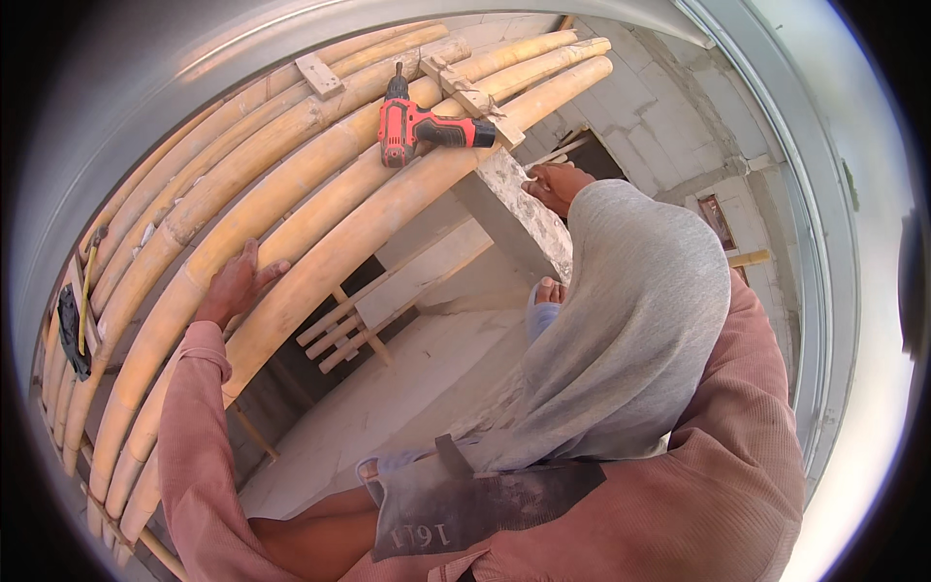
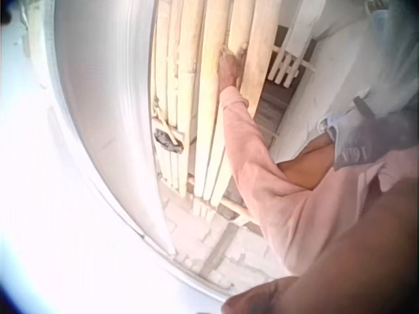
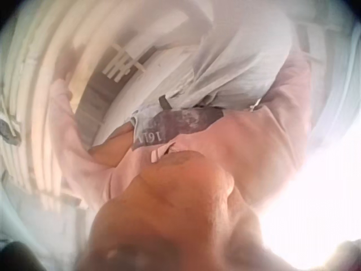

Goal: The person positions a metal beam onto a roof frame structure and fastens it in place using a power drill.

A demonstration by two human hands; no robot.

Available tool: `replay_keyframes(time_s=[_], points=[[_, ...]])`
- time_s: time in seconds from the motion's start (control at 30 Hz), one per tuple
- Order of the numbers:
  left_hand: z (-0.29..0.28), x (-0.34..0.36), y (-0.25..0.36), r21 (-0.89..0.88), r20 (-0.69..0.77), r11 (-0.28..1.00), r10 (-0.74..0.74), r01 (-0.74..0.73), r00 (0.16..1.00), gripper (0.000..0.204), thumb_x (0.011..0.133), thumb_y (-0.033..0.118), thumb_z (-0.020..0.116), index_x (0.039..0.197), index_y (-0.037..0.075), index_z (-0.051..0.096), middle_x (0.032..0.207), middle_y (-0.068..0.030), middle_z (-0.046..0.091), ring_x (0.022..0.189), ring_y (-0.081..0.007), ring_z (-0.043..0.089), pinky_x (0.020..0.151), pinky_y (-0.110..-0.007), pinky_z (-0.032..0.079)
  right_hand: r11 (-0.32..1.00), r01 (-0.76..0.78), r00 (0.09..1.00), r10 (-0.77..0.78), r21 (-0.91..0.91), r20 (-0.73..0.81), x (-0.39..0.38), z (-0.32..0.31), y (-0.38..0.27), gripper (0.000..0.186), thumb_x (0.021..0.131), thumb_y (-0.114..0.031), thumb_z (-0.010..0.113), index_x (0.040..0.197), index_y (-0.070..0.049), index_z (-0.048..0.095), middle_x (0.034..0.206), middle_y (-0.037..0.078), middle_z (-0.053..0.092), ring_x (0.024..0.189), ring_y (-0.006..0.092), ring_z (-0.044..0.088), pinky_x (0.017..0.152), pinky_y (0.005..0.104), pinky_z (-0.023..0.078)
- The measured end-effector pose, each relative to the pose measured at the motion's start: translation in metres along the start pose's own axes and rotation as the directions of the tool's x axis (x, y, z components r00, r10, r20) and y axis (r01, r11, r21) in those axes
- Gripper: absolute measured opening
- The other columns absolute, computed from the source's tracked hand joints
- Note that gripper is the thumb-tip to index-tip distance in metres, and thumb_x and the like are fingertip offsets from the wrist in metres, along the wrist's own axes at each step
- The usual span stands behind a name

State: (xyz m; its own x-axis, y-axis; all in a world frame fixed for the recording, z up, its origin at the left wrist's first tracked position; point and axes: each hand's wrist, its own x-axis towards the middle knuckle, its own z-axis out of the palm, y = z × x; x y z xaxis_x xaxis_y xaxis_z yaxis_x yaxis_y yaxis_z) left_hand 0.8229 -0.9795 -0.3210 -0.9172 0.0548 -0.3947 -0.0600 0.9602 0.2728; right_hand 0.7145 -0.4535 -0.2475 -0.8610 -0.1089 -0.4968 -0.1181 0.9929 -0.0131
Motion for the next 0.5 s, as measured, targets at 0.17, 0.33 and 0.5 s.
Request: replay_keyframes(time_s=[0.17, 0.33, 0.5], points=[[-0.002, -0.004, 0.002, -0.008, -0.022, 1.0, -0.019, 0.019, 1.0, 0.095, 0.095, 0.073, 0.053, 0.142, -0.008, 0.045, 0.13, -0.0349, 0.062, 0.125, -0.0467, 0.06, 0.105, -0.052, 0.048, 0.797, 0.466, 0.875, -0.48, -0.385, 0.065, 0.024, -0.078, -0.079, 0.046, 0.103, -0.038, 0.055, 0.14, -0.01, 0.056, 0.128, 0.018, 0.063, 0.123, 0.0361, 0.062, 0.1, 0.0498, 0.052], [-0.003, -0.006, 0.011, -0.088, 0.017, 0.996, 0.028, -0.026, 0.999, 0.099, 0.091, 0.079, 0.052, 0.14, -0.007, 0.047, 0.124, -0.033, 0.066, 0.123, -0.0458, 0.061, 0.103, -0.052, 0.049, 0.699, 0.378, 0.909, -0.403, -0.607, 0.103, 0.071, -0.084, -0.115, 0.071, 0.091, -0.035, 0.068, 0.153, -0.013, 0.042, 0.147, 0.017, 0.051, 0.136, 0.0379, 0.053, 0.109, 0.0507, 0.048], [-0.009, 0.002, 0.006, 0.007, 0.023, 0.999, 0.032, -0.032, 0.999, 0.104, 0.09, 0.082, 0.05, 0.144, -0.006, 0.046, 0.122, -0.0316, 0.067, 0.123, -0.0433, 0.063, 0.102, -0.051, 0.051, 0.891, 0.143, 0.99, -0.133, -0.432, 0.055, 0.148, -0.038, -0.143, 0.094, 0.081, -0.028, 0.074, 0.158, -0.003, 0.025, 0.152, 0.025, 0.044, 0.14, 0.0436, 0.048, 0.112, 0.0517, 0.043]])
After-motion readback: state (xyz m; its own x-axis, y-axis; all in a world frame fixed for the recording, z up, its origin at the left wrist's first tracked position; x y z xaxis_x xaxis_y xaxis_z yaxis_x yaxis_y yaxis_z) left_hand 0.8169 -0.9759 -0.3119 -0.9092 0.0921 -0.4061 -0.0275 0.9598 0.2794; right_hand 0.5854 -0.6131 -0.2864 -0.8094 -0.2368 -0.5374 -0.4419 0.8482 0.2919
